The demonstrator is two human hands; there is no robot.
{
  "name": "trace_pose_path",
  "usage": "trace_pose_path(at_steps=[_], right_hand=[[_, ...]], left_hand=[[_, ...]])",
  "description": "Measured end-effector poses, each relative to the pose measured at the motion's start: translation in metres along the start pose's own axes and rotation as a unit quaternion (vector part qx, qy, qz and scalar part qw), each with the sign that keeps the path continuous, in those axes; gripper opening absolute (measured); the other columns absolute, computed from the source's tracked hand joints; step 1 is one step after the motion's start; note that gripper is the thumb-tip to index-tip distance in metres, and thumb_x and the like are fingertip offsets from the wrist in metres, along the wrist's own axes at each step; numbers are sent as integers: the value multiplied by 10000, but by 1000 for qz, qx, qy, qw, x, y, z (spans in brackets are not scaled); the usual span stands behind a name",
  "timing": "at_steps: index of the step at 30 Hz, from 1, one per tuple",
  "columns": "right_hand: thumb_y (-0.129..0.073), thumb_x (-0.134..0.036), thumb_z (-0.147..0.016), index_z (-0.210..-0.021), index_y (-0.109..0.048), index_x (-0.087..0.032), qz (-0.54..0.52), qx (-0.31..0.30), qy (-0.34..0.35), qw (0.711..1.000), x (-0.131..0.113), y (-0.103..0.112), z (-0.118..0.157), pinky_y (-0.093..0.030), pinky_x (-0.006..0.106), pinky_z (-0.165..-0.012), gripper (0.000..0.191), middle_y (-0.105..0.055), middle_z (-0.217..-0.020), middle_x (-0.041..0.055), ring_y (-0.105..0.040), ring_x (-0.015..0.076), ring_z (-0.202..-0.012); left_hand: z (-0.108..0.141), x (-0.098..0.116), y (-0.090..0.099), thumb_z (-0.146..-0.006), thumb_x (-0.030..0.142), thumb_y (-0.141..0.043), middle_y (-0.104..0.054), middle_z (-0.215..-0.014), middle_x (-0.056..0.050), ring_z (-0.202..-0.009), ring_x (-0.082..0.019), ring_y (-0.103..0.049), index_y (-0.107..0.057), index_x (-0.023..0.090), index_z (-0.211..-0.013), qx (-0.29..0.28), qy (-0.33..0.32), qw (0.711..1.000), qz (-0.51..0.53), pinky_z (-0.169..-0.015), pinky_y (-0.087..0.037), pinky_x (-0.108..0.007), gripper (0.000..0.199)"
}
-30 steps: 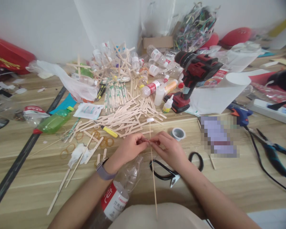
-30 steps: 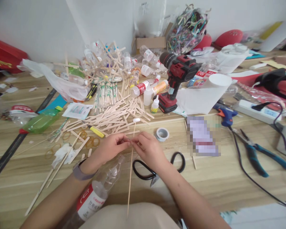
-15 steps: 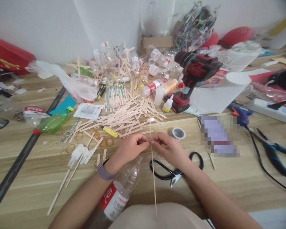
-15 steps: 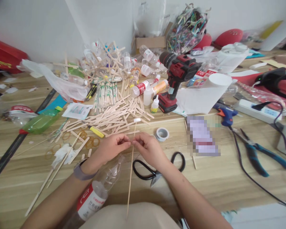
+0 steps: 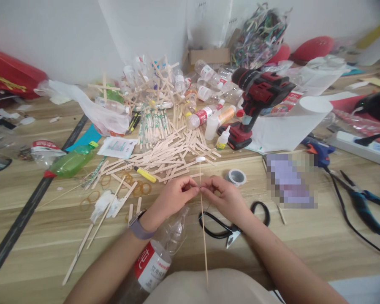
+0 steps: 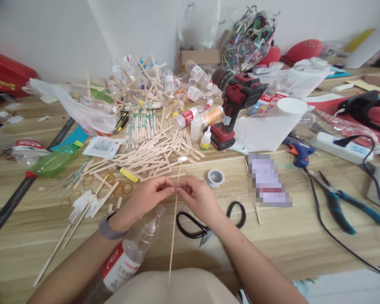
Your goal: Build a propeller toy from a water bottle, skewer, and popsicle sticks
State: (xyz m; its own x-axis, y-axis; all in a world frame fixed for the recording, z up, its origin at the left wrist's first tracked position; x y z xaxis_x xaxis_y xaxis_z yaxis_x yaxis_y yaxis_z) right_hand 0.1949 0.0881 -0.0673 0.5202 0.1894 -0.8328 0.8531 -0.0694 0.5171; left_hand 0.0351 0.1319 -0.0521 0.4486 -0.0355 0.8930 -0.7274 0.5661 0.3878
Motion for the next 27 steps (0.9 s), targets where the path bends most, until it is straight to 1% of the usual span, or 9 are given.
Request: trace_pose_path(at_steps=[3, 6, 10, 13, 17, 22, 24, 27], right_hand=[[-555, -190, -849, -729, -582, -201, 9, 4, 12, 1000, 0, 0, 0, -411, 258, -544, 124, -564, -627, -14, -510, 139, -578], [-551, -184, -860, -752, -581, -202, 14, 6, 24, 1000, -1, -1, 1, -410, 254, -536, 113, -560, -635, -15, -505, 140, -575], [-548, -173, -866, -764, -580, -201, 24, 0, 50, 998, -1, -1, 1, -427, 265, -577, 110, -552, -669, -3, -527, 152, -622], [-548, -169, -869, -751, -575, -196, 34, -13, 67, 997, -1, 0, 1, -422, 263, -578, 123, -538, -686, 3, -532, 155, -636], [-558, -123, -853, -716, -567, -192, 57, -41, 78, 994, -5, 6, -2, -399, 254, -561, 154, -517, -683, -7, -517, 140, -602], [-552, -110, -865, -755, -585, -188, 160, -89, 143, 973, -13, 10, -7, -400, 254, -568, 139, -541, -728, 7, -521, 141, -611], [-552, -108, -867, -759, -580, -186, 170, -88, 143, 971, -13, 8, -7, -401, 252, -561, 136, -545, -730, 9, -525, 140, -605], [-551, -95, -857, -714, -549, -194, 163, -75, 123, 976, -11, 4, -6, -396, 244, -543, 173, -537, -713, -1, -519, 131, -582]], left_hand=[[-1, 0, -1, -808, 305, -585, -596, -692, 25, -662, -134, -520, -632, 176, -743, -1, 21, 1000, 15, -617, -379, -238, 152], [-1, -2, -3, -800, 311, -586, -559, -635, 38, -599, -121, -488, -603, 174, -688, 3, 46, 998, 31, -575, -365, -236, 178], [-1, -3, -5, -798, 314, -578, -515, -582, 50, -541, -111, -449, -585, 171, -671, 9, 62, 997, 38, -528, -342, -235, 191], [-1, -1, -4, -794, 277, -568, -561, -627, 35, -590, -123, -497, -594, 168, -686, 16, 50, 998, 21, -560, -368, -237, 156], [0, 2, -4, -775, 204, -563, -621, -682, 21, -646, -137, -549, -612, 168, -715, 22, 28, 999, -13, -606, -397, -241, 85], [0, 4, -2, -786, 191, -565, -660, -698, 12, -659, -148, -575, -634, 169, -716, 19, 15, 999, -46, -607, -409, -242, 101], [1, 6, 0, -787, 190, -571, -657, -682, 17, -640, -145, -567, -633, 173, -703, 19, 13, 998, -58, -596, -399, -241, 106], [3, 9, 2, -788, 201, -584, -637, -658, 24, -622, -144, -552, -625, 178, -684, 19, 9, 997, -75, -588, -381, -242, 114]])
Point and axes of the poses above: each hand's wrist, its own z-axis away from the middle knuckle, its own y-axis out of the back of the hand, x = y × z, the point moved 2 cm from there along -z, towards the middle knuckle
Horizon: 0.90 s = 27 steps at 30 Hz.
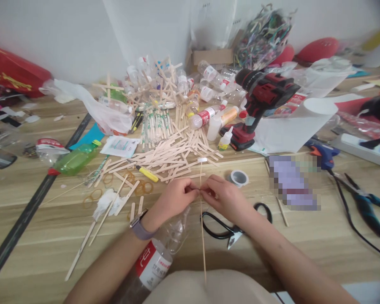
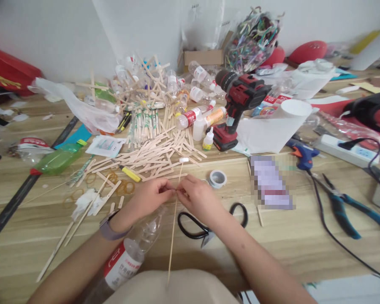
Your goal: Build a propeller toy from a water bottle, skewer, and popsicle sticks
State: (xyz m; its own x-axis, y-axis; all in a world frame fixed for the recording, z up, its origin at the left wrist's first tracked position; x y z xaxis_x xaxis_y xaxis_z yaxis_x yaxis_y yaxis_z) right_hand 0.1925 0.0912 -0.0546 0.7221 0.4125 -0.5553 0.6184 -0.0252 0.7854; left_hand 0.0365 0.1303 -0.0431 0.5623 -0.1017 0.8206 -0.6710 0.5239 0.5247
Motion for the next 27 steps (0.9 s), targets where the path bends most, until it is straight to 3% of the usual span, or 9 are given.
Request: trace_pose_path(at_steps=[11, 17, 22, 27], right_hand=[[-580, -88, -847, -717, -568, -190, -6, 9, 3, 1000, 0, -5, 4, -402, 244, -549, 166, -539, -708, 0, -536, 135, -588], [-574, -106, -854, -734, -614, -195, -43, 28, -7, 999, 0, -2, 4, -418, 241, -543, 154, -558, -703, 2, -551, 133, -587], [-545, -159, -902, -926, -674, -207, -87, 54, -1, 995, 2, 2, 4, -481, 269, -604, 140, -601, -755, 25, -598, 157, -666], [-513, -141, -917, -987, -668, -203, -35, 60, 40, 997, 2, -1, 5, -484, 281, -616, 181, -610, -795, 46, -607, 174, -707]], left_hand=[[1, -5, -5, -754, 162, -527, -505, -589, 42, -601, -130, -466, -513, 188, -607, 26, -30, 999, -22, -573, -321, -244, 150], [1, -3, -3, -735, 170, -522, -508, -583, 46, -600, -130, -461, -565, 188, -640, 36, -36, 999, -14, -571, -326, -235, 106], [0, -6, -4, -747, 191, -530, -518, -587, 49, -592, -125, -464, -594, 185, -674, 29, -41, 999, -9, -562, -326, -230, 98], [0, -7, -4, -776, 204, -521, -526, -613, 41, -619, -129, -475, -616, 178, -697, 26, -42, 999, -8, -578, -335, -230, 126]])
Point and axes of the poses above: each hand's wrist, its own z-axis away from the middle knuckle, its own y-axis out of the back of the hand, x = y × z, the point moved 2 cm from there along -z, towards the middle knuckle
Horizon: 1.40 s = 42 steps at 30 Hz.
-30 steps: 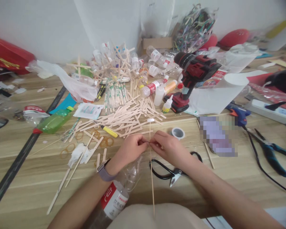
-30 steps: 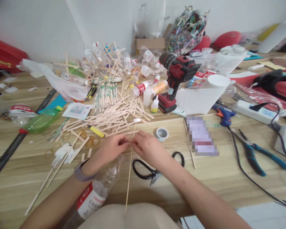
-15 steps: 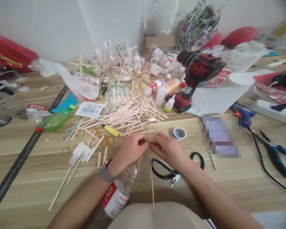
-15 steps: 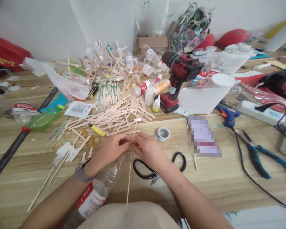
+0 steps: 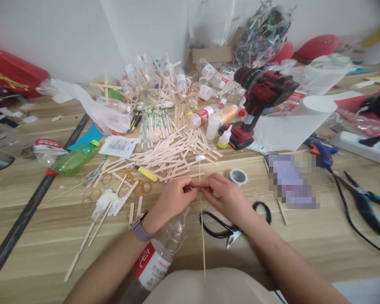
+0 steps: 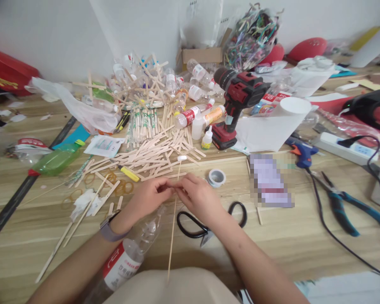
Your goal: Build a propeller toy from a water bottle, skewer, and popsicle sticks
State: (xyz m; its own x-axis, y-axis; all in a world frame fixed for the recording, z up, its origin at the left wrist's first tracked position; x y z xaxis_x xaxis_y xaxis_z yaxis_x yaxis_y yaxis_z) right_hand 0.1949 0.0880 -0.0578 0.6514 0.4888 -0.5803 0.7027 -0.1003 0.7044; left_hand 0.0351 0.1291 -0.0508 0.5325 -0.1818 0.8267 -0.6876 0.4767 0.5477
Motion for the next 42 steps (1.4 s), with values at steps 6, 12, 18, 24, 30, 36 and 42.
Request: trace_pose_path(at_steps=[6, 12, 18, 24, 30, 36, 42], right_hand=[[-509, -170, -920, -824, -626, -180, 110, -9, 32, 993, 0, -2, 1, -448, 315, -612, 152, -618, -762, 53, -565, 182, -657], [-515, -125, -879, -805, -592, -191, 57, 14, 18, 998, -2, -2, 0, -460, 290, -612, 126, -595, -758, 41, -564, 168, -667], [-533, -97, -836, -794, -567, -203, 27, 48, 16, 998, -3, -2, 2, -449, 261, -568, 119, -545, -718, 15, -550, 156, -632], [-530, -90, -839, -813, -586, -192, 17, 49, 24, 998, -3, -3, 4, -465, 265, -570, 119, -544, -715, 20, -552, 156, -628], [-534, -92, -855, -847, -616, -188, 10, 41, 32, 999, -2, -4, 5, -474, 262, -580, 126, -565, -725, 27, -568, 156, -641], [-525, -133, -900, -875, -631, -201, 45, 41, 57, 997, -2, -3, 7, -492, 274, -606, 129, -611, -775, 44, -599, 159, -670], [-523, -144, -916, -928, -641, -201, 29, 36, 58, 997, 1, -4, 8, -511, 287, -620, 131, -642, -826, 63, -624, 167, -698]], left_hand=[[-1, 2, 0, -788, 225, -537, -569, -641, 29, -634, -132, -502, -625, 171, -697, -18, 9, 1000, 7, -596, -354, -238, 138], [0, 4, 2, -788, 225, -528, -583, -671, 27, -657, -134, -516, -621, 168, -724, -34, 11, 999, 40, -614, -368, -238, 126], [-1, 3, 1, -767, 213, -527, -537, -646, 42, -639, -124, -486, -600, 171, -725, -34, 13, 997, 61, -605, -346, -236, 94], [-2, -3, -3, -765, 220, -532, -490, -628, 48, -625, -110, -440, -587, 163, -676, -50, 42, 988, 137, -596, -327, -234, 119], [-1, -9, -4, -787, 340, -588, -464, -615, 56, -571, -94, -388, -589, 164, -693, -76, 90, 973, 200, -531, -285, -231, 200], [-2, -7, -3, -752, 445, -634, -438, -566, 68, -528, -86, -363, -571, 168, -658, -87, 106, 962, 237, -508, -265, -237, 299], [-4, -6, -2, -744, 380, -598, -446, -570, 67, -499, -78, -368, -555, 172, -661, -82, 103, 966, 224, -491, -298, -223, 228]])
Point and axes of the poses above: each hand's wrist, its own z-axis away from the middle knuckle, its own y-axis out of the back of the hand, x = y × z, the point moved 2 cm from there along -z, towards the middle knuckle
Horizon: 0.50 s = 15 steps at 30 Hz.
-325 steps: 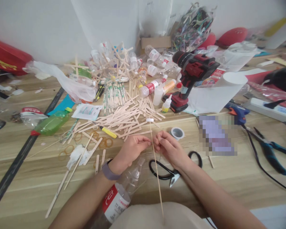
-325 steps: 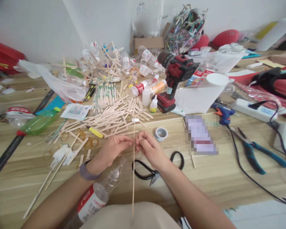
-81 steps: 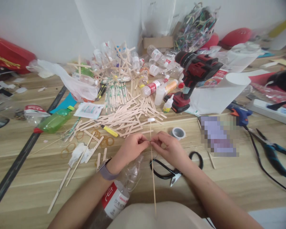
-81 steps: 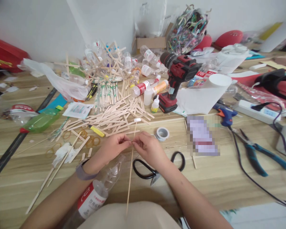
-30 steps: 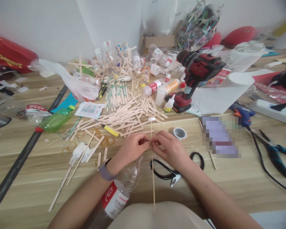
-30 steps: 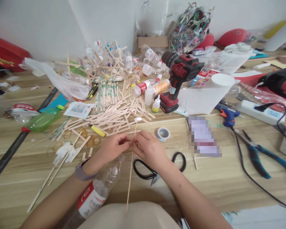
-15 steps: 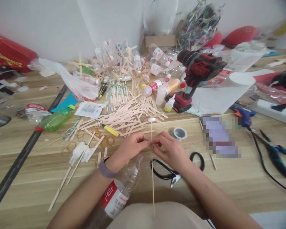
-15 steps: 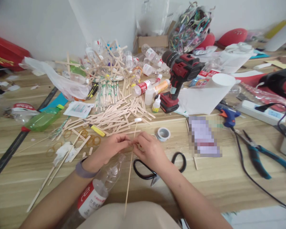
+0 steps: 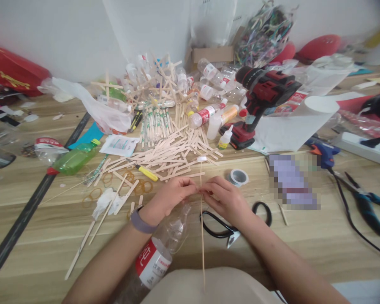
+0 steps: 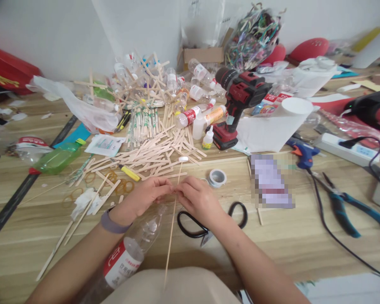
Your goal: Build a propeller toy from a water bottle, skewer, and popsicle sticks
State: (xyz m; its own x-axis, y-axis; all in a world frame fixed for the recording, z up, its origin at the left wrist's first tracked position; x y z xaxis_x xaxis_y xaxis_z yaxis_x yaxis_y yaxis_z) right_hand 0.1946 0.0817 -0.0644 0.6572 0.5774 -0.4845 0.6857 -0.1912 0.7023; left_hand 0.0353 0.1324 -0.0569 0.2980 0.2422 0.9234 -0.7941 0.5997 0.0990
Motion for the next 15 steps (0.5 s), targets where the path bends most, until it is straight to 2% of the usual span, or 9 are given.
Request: trace_pose_path(at_steps=[3, 7, 13, 15], right_hand=[[-524, -131, -909, -931, -640, -201, -25, 2, -17, 1000, 2, 0, -1, -516, 286, -618, 137, -643, -826, 60, -629, 171, -713], [-526, -116, -900, -922, -626, -208, -56, 31, -56, 996, 6, 1, -3, -520, 275, -623, 138, -636, -834, 54, -632, 173, -747], [-516, -112, -893, -905, -622, -217, -69, 23, -84, 994, 8, 1, -3, -518, 280, -637, 150, -622, -812, 42, -620, 174, -735], [-516, -117, -891, -891, -627, -215, -72, 22, -92, 993, 7, 1, -3, -510, 280, -633, 148, -614, -788, 36, -609, 172, -716]], left_hand=[[0, 1, 1, -762, 328, -540, -469, -588, 60, -508, -86, -400, -558, 174, -676, 24, -28, 997, -73, -499, -323, -221, 177], [3, 5, 2, -726, 224, -554, -511, -593, 55, -570, -109, -460, -554, 182, -649, 61, -73, 982, -161, -554, -343, -228, 88], [8, 10, -4, -719, 117, -570, -558, -645, 25, -642, -140, -493, -557, 187, -646, 133, -125, 944, -274, -619, -335, -261, 102], [10, 10, -6, -754, 111, -566, -585, -685, 6, -671, -153, -515, -574, 186, -673, 153, -144, 922, -326, -636, -346, -271, 111]])
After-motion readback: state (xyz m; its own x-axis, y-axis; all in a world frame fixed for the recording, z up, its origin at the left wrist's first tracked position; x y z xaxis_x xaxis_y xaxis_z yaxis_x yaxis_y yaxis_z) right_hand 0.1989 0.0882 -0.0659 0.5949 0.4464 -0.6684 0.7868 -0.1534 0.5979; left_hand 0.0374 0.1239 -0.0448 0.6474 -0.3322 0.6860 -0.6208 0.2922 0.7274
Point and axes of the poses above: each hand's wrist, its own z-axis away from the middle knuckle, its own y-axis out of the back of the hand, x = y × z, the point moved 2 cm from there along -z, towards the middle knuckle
